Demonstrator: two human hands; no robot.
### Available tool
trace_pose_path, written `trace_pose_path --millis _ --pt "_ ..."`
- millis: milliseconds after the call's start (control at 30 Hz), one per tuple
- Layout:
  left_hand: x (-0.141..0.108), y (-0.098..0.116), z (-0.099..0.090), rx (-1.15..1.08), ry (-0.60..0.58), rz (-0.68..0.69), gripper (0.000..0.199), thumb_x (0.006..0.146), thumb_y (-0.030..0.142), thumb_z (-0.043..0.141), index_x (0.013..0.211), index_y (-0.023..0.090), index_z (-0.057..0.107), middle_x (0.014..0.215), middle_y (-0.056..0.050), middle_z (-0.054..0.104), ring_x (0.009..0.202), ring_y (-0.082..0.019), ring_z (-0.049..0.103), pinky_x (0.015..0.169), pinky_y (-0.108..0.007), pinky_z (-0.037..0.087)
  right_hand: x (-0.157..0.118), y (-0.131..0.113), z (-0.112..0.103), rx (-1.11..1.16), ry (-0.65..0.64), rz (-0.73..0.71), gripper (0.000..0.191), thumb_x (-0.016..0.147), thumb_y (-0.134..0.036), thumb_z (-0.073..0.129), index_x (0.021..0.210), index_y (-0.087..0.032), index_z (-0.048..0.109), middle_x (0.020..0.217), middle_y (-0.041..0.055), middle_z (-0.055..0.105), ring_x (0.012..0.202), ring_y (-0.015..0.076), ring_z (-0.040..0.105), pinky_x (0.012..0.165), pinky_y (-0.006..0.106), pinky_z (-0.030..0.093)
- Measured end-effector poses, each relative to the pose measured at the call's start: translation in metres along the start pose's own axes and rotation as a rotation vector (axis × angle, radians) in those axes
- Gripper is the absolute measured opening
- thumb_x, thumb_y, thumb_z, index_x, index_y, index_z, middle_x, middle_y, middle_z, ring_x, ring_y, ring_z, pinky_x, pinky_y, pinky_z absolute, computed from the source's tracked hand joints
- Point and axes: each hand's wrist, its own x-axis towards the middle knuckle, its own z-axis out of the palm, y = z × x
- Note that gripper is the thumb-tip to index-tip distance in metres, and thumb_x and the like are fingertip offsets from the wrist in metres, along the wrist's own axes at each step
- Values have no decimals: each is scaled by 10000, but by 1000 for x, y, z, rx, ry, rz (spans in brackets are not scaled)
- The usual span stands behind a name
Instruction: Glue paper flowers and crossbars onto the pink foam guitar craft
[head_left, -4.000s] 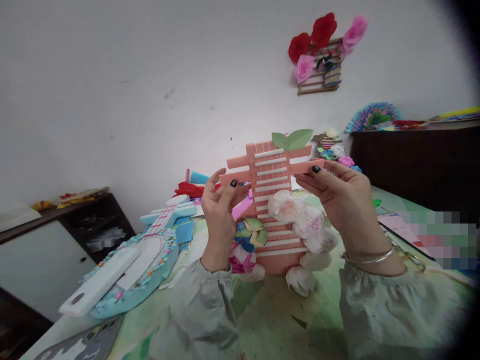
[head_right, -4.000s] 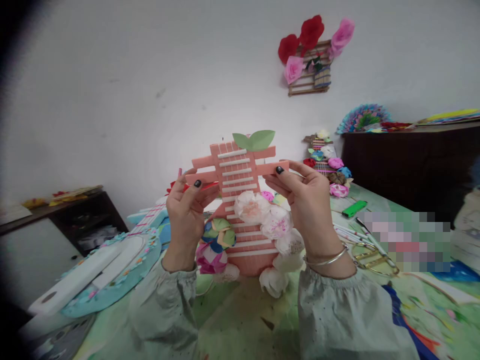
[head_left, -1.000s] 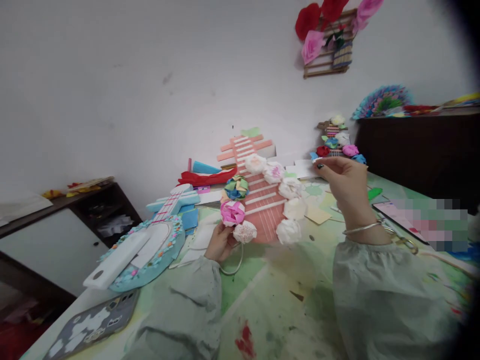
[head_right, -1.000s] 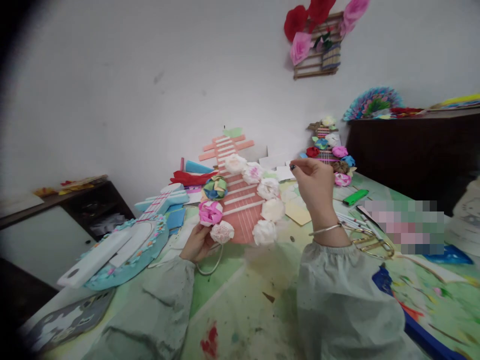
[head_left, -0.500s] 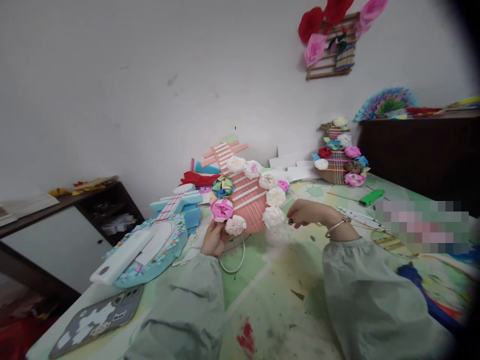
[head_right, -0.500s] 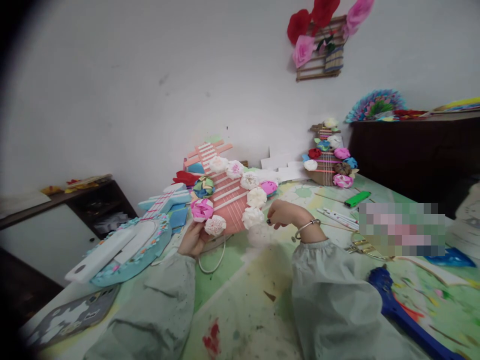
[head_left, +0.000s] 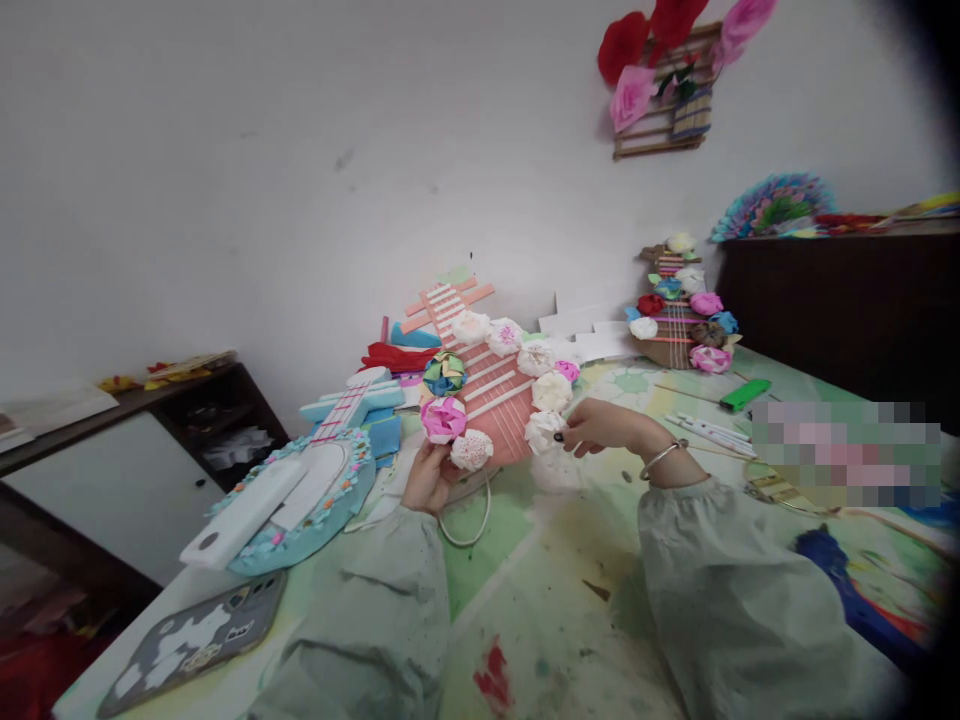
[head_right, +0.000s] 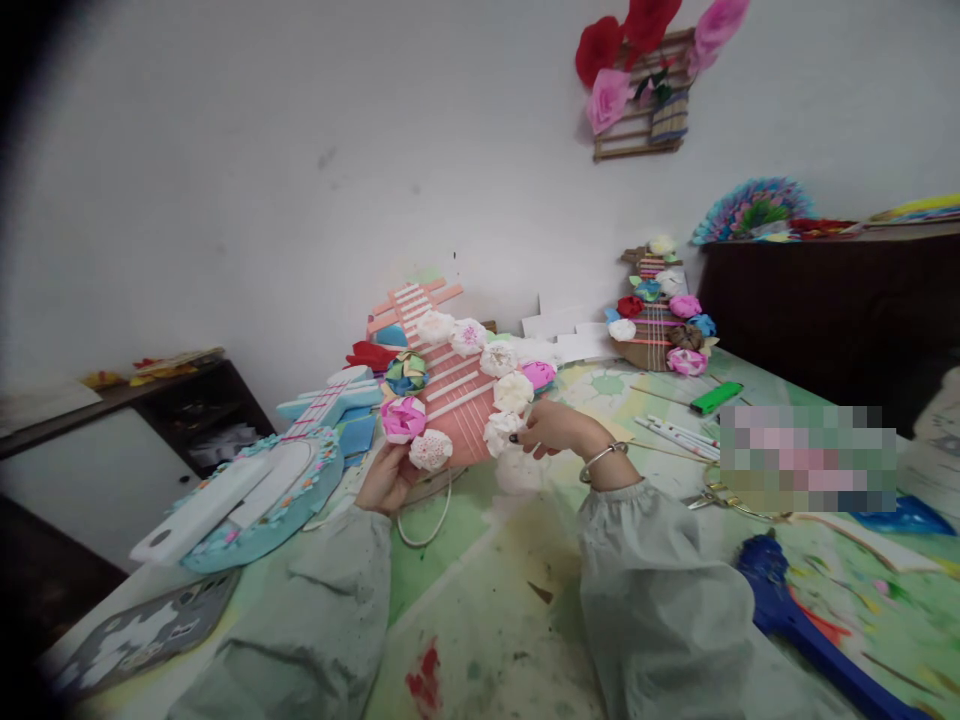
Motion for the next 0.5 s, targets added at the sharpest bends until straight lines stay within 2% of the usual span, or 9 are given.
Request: trace_pose_path --millis 133,267,400,500 --pt "2 1 -1 -17 23 8 292 638 161 754 880 182 592 804 -4 700 682 -162 665 606 -302 571 -4 4 -8 11 62 -6 185 743 -289 649 745 -104 660 801 145 725 681 186 688 555 235 505" --pt "5 2 -4 -34 46 17 235 680 133 712 875 183 591 802 0 695 680 -145 661 634 -300 571 -9 5 -16 56 182 -99 131 731 -200 615 827 -115 641 665 87 698 597 164 667 520 227 490" --pt "7 4 -5 -49 54 27 216 697 102 676 877 186 592 814 5 691 695 -136 659 692 -325 572 -11 -2 -10 80 222 -246 207 728 -174 590 918 -128 657 568 16 654 479 108 589 480 204 453" --pt "6 5 -6 -56 51 30 237 687 88 672 886 189 593 820 6 693 694 -138 658 684 -324 573 -8 -6 -2 64 198 -280 234 701 -159 604 918 -131 689 494 0 627 396 84 518 415 186 386"
